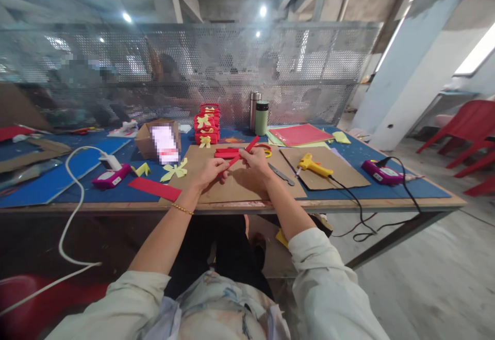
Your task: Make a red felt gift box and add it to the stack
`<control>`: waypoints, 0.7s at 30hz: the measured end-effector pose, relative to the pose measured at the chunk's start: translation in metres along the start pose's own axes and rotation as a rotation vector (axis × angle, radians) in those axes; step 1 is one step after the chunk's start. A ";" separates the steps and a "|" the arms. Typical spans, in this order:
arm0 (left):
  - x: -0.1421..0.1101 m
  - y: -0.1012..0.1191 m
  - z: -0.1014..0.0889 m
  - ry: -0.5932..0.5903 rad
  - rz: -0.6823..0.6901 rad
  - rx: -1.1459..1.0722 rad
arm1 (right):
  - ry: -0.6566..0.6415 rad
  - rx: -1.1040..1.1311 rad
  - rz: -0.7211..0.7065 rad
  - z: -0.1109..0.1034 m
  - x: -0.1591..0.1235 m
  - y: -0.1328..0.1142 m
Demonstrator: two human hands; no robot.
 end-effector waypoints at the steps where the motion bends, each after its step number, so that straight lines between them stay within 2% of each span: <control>1: 0.000 0.001 -0.001 0.010 0.006 0.005 | 0.008 0.002 0.002 -0.001 0.000 0.000; 8: -0.001 0.000 0.000 -0.012 0.008 0.077 | 0.027 0.024 0.026 0.000 0.001 0.002; 11: -0.001 0.005 -0.004 0.115 0.097 0.364 | 0.050 0.043 0.059 0.000 0.001 0.005; 13: -0.003 0.014 -0.004 0.236 0.230 0.634 | 0.055 0.053 0.082 0.001 0.000 0.006; 15: -0.005 0.020 -0.001 0.301 0.354 0.843 | 0.051 0.056 0.099 0.003 -0.001 0.008; 18: -0.003 0.020 0.004 0.306 0.406 0.970 | 0.032 0.058 0.118 0.005 -0.003 0.009; 21: 0.001 0.015 0.004 0.265 0.397 0.947 | 0.018 0.059 0.137 0.007 -0.005 0.010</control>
Point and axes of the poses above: each hand's wrist, its own x-axis towards the middle knuckle, its own z-axis out of the palm, y = z × x, the point moved 5 cm from there along x, towards the middle knuckle, and after that the axes turned 5 degrees about -z, right-handed, at the moved point
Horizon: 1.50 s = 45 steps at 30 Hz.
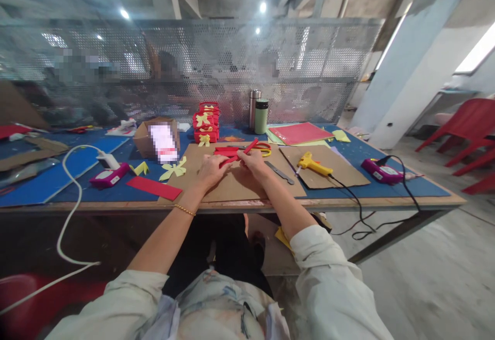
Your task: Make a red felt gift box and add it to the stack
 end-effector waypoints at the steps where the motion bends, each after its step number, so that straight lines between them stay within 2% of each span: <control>1: 0.001 -0.001 0.001 -0.009 0.000 -0.038 | -0.003 -0.001 0.007 0.000 0.000 0.000; 6: 0.001 -0.007 0.000 -0.001 -0.040 -0.173 | -0.018 -0.010 0.049 0.001 -0.001 0.001; 11: 0.002 -0.008 -0.002 0.004 -0.064 -0.112 | -0.003 0.041 0.065 -0.001 -0.003 -0.003; 17: 0.002 -0.012 -0.001 -0.021 -0.129 -0.081 | -0.099 0.061 0.093 0.004 -0.006 -0.001; 23: 0.002 -0.009 0.001 -0.036 -0.060 -0.108 | -0.054 0.062 0.079 -0.001 -0.004 0.000; 28: 0.000 -0.005 0.002 -0.071 -0.059 0.045 | -0.072 0.014 0.043 0.002 -0.002 0.001; 32: -0.003 0.002 -0.001 -0.024 -0.032 0.124 | -0.067 0.011 -0.007 0.003 0.000 -0.001; 36: -0.002 0.001 -0.004 -0.013 -0.086 -0.045 | -0.059 0.028 -0.072 0.003 0.000 -0.004; 42: -0.002 -0.014 0.003 -0.078 -0.264 -0.638 | -0.052 0.029 -0.117 0.004 -0.002 -0.008; 45: -0.002 -0.020 0.005 -0.077 -0.314 -0.679 | -0.055 0.016 -0.117 0.003 -0.001 -0.009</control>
Point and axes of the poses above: each hand's wrist, its own x-axis towards the middle knuckle, its own z-axis out of the palm, y = z × x, the point moved 5 cm from there along x, towards the middle knuckle, and after that the axes turned 5 degrees about -z, right-handed, at the moved point
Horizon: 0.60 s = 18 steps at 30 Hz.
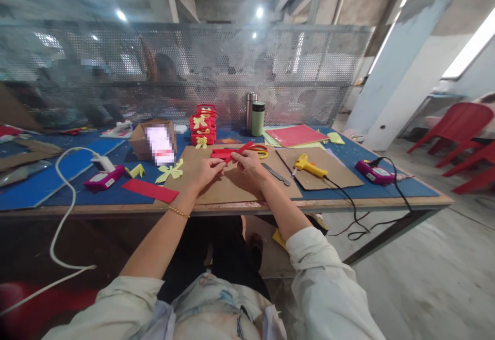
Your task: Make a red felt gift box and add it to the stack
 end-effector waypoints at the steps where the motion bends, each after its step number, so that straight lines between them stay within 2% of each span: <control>1: 0.001 -0.001 0.000 0.001 -0.010 -0.004 | 0.010 0.000 -0.006 -0.002 0.001 -0.001; 6: 0.002 -0.003 0.003 -0.044 -0.033 -0.069 | 0.109 0.054 -0.075 -0.014 0.006 -0.006; 10: 0.000 -0.001 0.004 -0.089 -0.009 -0.070 | 0.114 0.012 -0.084 -0.016 0.006 -0.007; 14: 0.001 -0.004 0.003 -0.085 -0.003 -0.071 | 0.116 0.024 -0.077 -0.014 0.005 -0.008; 18: 0.004 -0.006 0.001 -0.080 0.029 -0.056 | 0.171 0.027 -0.083 -0.017 0.005 -0.010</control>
Point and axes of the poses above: each hand's wrist, its own x-axis towards the middle knuckle, its own z-axis out of the palm, y = z × x, the point moved 5 cm from there along x, towards the middle knuckle, and after that the axes turned 5 degrees about -z, right-handed, at the moved point
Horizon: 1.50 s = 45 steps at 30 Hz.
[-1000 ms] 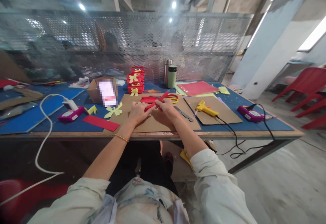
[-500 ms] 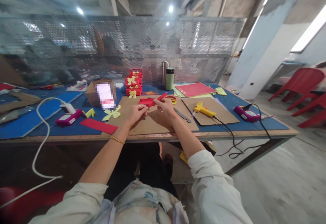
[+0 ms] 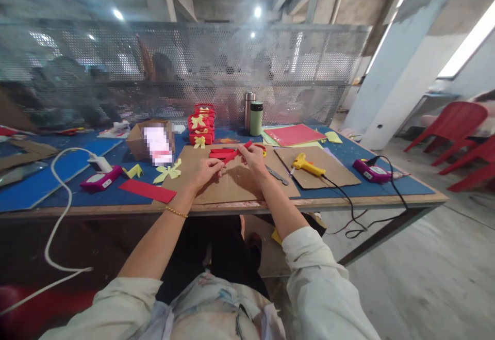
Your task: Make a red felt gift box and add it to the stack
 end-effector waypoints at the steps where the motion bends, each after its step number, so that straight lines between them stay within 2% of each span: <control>1: 0.000 -0.001 0.000 -0.001 0.000 -0.003 | 0.019 -0.003 -0.006 -0.002 0.000 -0.001; 7: -0.001 -0.002 0.000 -0.036 -0.048 -0.057 | 0.086 -0.013 -0.011 -0.007 0.001 -0.004; 16: -0.010 0.011 0.002 -0.038 -0.138 -0.141 | 0.059 0.039 -0.021 -0.006 -0.003 -0.008; 23: -0.014 0.017 0.004 -0.038 -0.148 -0.164 | 0.081 0.098 -0.006 -0.008 -0.001 -0.007; 32: -0.012 0.015 0.000 -0.047 -0.117 -0.104 | 0.098 0.181 0.055 -0.014 0.004 0.006; 35: -0.012 0.015 0.000 -0.052 -0.114 -0.107 | 0.093 0.251 0.136 -0.012 0.004 0.007; 39: -0.010 0.013 -0.002 -0.016 -0.105 -0.130 | 0.011 0.283 0.223 -0.001 0.000 0.005; 43: -0.007 0.010 -0.002 -0.013 -0.066 -0.117 | -0.178 0.105 0.125 0.011 -0.004 0.004; 45: -0.005 0.007 0.000 -0.027 -0.047 -0.074 | -0.229 0.021 0.053 0.013 -0.005 0.005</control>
Point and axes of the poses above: each hand's wrist, its own x-axis towards the middle knuckle, its own z-axis out of the palm, y = z × x, the point moved 5 cm from there along x, towards the middle knuckle, and after that the axes turned 5 degrees about -z, right-handed, at the moved point
